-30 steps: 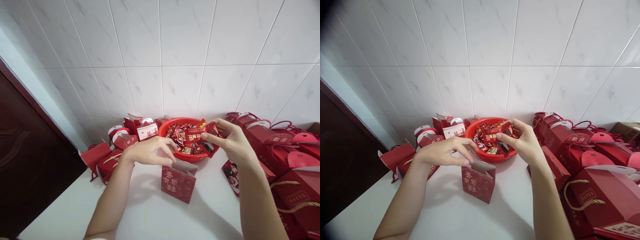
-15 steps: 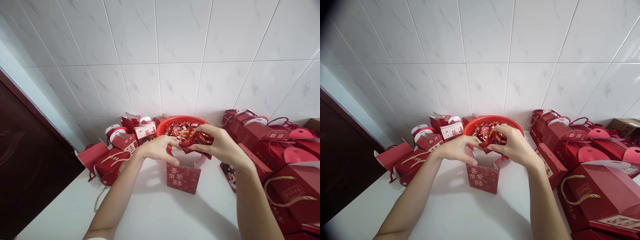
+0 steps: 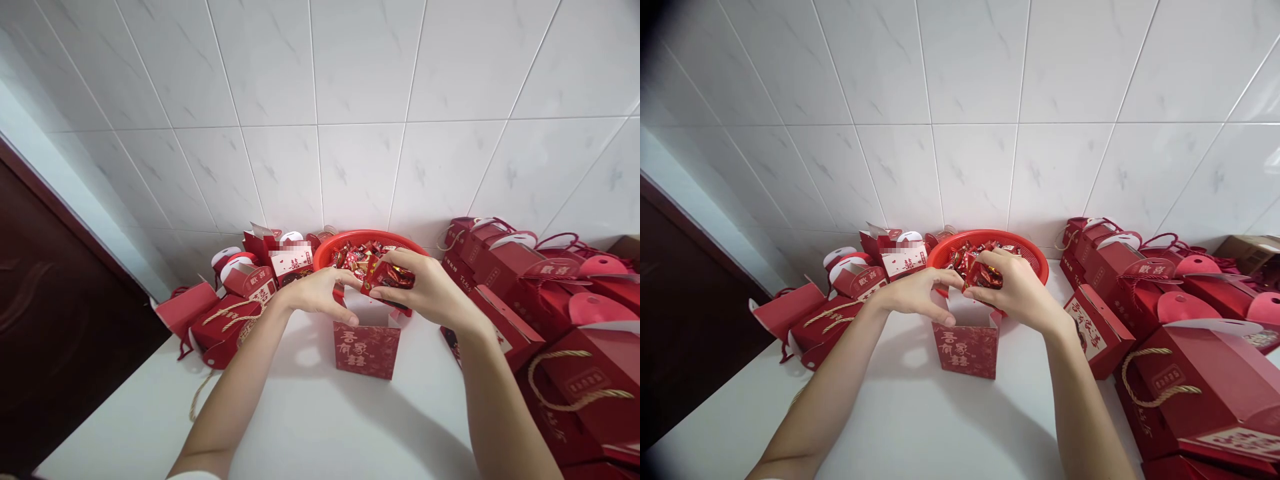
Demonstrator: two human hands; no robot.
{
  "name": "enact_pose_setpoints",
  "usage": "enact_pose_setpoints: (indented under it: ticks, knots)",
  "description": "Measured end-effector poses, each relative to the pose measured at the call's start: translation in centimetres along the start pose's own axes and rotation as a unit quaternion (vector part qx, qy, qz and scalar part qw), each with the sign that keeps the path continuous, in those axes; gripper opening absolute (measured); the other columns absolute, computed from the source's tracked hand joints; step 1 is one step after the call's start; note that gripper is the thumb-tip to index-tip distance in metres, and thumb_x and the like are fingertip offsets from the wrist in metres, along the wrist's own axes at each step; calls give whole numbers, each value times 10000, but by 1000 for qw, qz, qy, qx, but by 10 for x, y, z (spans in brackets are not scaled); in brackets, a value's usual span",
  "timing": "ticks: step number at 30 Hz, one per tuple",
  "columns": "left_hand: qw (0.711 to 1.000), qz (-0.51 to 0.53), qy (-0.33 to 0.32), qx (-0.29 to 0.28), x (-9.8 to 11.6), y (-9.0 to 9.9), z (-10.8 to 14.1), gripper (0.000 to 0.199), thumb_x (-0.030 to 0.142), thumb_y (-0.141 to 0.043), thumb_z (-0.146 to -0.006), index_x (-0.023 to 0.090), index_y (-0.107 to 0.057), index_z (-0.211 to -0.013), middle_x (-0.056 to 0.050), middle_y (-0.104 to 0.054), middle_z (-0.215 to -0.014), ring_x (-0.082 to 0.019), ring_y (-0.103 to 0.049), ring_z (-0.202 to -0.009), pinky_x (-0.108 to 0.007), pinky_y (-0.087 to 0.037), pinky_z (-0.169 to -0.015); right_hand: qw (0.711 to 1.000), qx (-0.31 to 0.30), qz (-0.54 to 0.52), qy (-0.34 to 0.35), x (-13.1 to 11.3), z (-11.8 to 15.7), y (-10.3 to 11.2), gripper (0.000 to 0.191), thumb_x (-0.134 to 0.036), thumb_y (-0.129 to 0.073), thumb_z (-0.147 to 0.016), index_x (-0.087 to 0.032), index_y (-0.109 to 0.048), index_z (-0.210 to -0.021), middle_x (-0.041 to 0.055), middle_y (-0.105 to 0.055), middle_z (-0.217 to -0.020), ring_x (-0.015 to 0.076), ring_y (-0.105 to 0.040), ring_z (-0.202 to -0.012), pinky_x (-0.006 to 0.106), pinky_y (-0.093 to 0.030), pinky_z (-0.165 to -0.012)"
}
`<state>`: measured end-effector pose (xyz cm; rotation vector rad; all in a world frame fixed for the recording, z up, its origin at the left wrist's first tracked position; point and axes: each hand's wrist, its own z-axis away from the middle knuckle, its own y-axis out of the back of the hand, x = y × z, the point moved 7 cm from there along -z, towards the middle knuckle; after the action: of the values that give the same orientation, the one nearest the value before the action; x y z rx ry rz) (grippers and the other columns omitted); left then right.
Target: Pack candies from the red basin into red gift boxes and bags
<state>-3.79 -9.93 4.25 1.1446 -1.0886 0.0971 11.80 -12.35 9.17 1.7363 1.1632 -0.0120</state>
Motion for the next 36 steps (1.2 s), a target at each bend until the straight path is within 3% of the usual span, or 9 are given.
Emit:
enact_pose_setpoints:
  ticks: [3,7,10,15,19,22,26,31,36]
  knots:
    - [1000,-13,2,8,0,1,0,463,496,-862,-594,182,-669,-873,-9,-616,-938,-211,-584,-903,-309,-455,-783,1000,8,-6,2,-4,-4,-8,202,-319,-769,-824,-204,-603,-834,-14,-566,-814,140,-490,-718,266,-376,-641]
    - [1000,-2,11,13,0,2,0,458,495,-861,-588,179,-635,-833,12,-580,-853,-195,-569,-834,-291,-438,-717,999,32,-15,13,-7,-6,-9,227,-323,-805,-799,-225,-631,-906,-8,-598,-894,144,-539,-755,272,-414,-676]
    - [1000,-6,24,11,-1,2,1,446,463,-872,-596,182,-662,-871,0,-617,-919,-206,-588,-887,-296,-453,-747,998,61,-1,26,-7,-4,-4,229,-321,-812,-794,-228,-627,-894,0,-617,-908,154,-560,-770,278,-428,-687]
    - [1000,23,17,-5,-2,-1,1,494,363,-884,-623,223,-720,-1069,-43,-678,-1172,-251,-605,-1115,-343,-466,-953,995,91,21,39,-7,-3,0,305,-330,-839,-755,-229,-617,-937,21,-638,-939,183,-594,-815,290,-445,-693]
    - [1000,25,15,-5,-4,-1,1,543,347,-891,-622,241,-727,-1129,-64,-678,-1257,-276,-588,-1212,-369,-465,-1003,995,97,-20,24,-6,-2,3,128,-293,-696,-869,-221,-626,-948,46,-662,-977,192,-618,-852,305,-475,-726]
    - [999,31,9,-5,-3,-1,1,564,333,-894,-620,234,-722,-1148,-66,-690,-1242,-275,-614,-1183,-374,-484,-990,993,70,-97,17,-3,-1,4,118,-276,-559,-941,-215,-642,-997,61,-683,-1021,192,-645,-876,318,-514,-765]
    - [999,50,-6,-10,0,-2,1,588,323,-884,-646,210,-690,-1190,-57,-722,-1152,-263,-646,-1107,-376,-497,-975,990,20,-142,18,0,1,1,186,-259,-567,-918,-221,-627,-1090,65,-694,-1093,209,-665,-955,336,-548,-808]
    - [1000,16,-9,-8,2,-1,2,570,372,-891,-630,217,-716,-1151,-57,-701,-1193,-274,-632,-1128,-373,-478,-993,992,-46,-114,-10,4,3,-6,357,-237,-584,-896,-225,-528,-1249,43,-698,-970,181,-656,-830,292,-526,-704]
    - [999,-5,-36,-25,10,-4,0,559,351,-893,-628,230,-721,-1146,-42,-680,-1195,-267,-592,-1173,-365,-439,-1026,985,-165,-52,3,-4,8,-19,322,-181,-563,-877,-234,-636,-1186,26,-706,-926,165,-627,-756,266,-473,-661]
